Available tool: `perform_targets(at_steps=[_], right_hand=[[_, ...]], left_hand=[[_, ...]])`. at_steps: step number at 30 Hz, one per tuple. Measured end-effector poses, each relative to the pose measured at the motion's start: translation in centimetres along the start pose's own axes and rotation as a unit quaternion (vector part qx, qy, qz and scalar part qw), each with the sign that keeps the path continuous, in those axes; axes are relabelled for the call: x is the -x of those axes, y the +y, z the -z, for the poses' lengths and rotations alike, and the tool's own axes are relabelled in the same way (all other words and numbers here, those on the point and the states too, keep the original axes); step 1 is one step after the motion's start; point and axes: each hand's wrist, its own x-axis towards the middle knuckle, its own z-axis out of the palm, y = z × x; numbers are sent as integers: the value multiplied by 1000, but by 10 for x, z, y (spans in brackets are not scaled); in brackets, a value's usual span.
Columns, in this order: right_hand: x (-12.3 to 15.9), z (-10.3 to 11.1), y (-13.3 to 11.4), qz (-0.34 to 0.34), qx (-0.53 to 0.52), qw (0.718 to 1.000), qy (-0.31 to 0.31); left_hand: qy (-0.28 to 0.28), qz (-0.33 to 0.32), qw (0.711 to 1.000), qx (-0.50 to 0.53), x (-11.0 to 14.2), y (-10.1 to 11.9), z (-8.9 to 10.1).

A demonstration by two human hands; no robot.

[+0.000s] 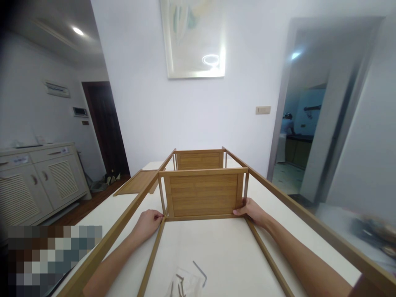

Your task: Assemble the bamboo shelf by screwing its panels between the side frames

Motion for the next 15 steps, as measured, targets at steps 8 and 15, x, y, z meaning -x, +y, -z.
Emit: perform_targets(at_steps=[8,15], right_hand=[[0,-1,2,18,15,1000,19],[1,-3,3,35,42,998,23]], left_hand=[[-7,14,1000,12,-2,-4,1],[-6,14,1000,6,-7,-22,1]])
